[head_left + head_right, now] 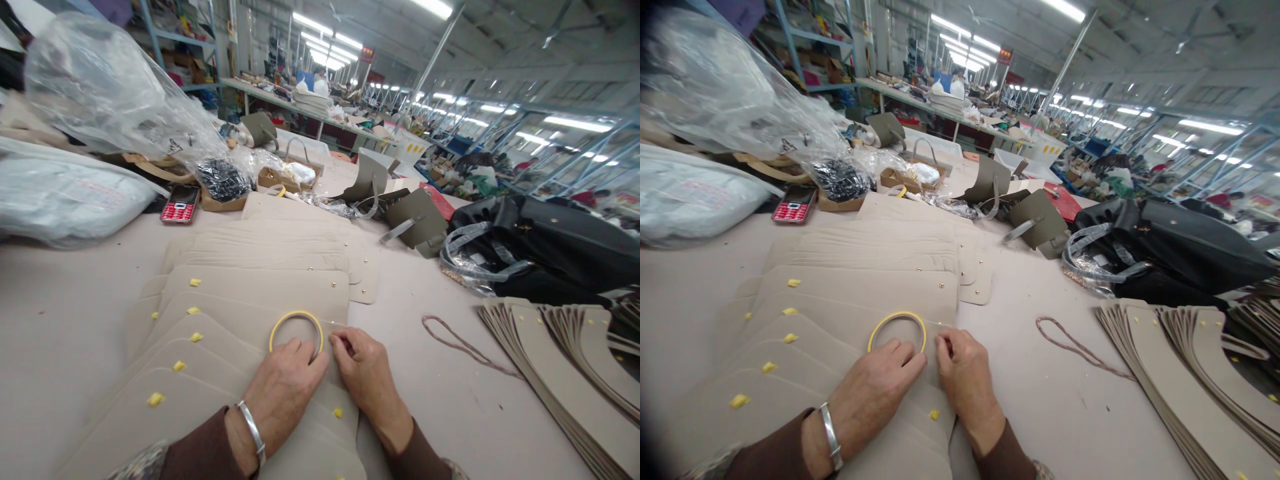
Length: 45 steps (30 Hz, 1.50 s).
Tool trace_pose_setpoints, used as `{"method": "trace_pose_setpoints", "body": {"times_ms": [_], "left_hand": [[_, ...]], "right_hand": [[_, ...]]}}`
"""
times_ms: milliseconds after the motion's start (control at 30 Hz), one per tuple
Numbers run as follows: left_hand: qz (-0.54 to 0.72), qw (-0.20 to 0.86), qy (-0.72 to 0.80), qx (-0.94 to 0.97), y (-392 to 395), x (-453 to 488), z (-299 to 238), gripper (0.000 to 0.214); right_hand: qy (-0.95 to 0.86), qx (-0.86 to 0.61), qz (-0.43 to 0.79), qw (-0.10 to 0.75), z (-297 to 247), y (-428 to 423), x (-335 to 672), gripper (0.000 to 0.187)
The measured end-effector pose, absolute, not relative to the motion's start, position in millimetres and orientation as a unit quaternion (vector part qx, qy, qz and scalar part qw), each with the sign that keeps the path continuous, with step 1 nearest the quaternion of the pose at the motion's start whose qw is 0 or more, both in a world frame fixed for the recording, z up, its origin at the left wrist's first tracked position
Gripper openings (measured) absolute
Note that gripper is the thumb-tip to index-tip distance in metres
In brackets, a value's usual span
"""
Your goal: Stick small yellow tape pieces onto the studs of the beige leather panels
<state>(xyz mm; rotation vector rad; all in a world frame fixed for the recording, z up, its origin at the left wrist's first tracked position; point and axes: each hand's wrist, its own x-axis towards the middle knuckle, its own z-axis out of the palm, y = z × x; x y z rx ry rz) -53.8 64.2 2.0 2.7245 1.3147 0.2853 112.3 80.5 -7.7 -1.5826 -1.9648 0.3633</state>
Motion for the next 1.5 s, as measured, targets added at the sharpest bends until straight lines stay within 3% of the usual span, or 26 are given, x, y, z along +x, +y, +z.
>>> {"method": "trace_pose_setpoints", "body": {"times_ms": [133, 400, 500, 633, 800, 1000, 1100, 1200, 1333, 1500], "left_hand": [[0.136, 0.039, 0.431, 0.891, 64.7, -57.7, 6.5, 0.013], [0.353, 0.076, 0.373, 0.855, 71.1, -76.0, 12.6, 0.021], [0.385, 0.080, 0.359, 0.846, 71.0, -76.5, 11.3, 0.032], [0.384, 0.069, 0.366, 0.845, 67.0, -73.3, 10.6, 0.038], [0.384, 0.063, 0.370, 0.844, 62.7, -68.8, 12.4, 0.032], [0.354, 0.159, 0.378, 0.840, 60.7, -66.5, 21.1, 0.017], [0.337, 0.166, 0.398, 0.837, 62.8, -66.0, 25.1, 0.021], [0.328, 0.149, 0.397, 0.844, 66.2, -64.9, 27.5, 0.027], [0.357, 0.109, 0.377, 0.848, 64.9, -62.3, 27.4, 0.026], [0.336, 0.051, 0.394, 0.854, 59.3, -60.6, 21.1, 0.020]], "right_hand": [[-0.735, -0.604, 0.167, 0.258, 1.4, 82.1, 112.7, 0.015], [-0.746, -0.573, 0.294, 0.170, 21.0, 67.8, 126.5, 0.017], [-0.741, -0.543, 0.299, 0.259, 25.1, 65.9, 126.1, 0.013], [-0.766, -0.446, 0.245, 0.394, 29.2, 64.2, 119.5, 0.022], [-0.821, -0.384, 0.150, 0.394, 26.9, 62.4, 110.7, 0.021], [-0.810, -0.408, 0.058, 0.417, 20.0, 59.9, 105.9, 0.020], [-0.798, -0.421, 0.061, 0.427, 22.6, 58.4, 105.1, 0.021], [-0.753, -0.468, 0.145, 0.439, 29.6, 56.8, 102.8, 0.017], [-0.609, -0.559, 0.370, 0.424, 35.6, 60.6, 101.5, 0.012], [-0.504, -0.603, 0.458, 0.416, 21.0, 77.7, 117.4, 0.018]]}}
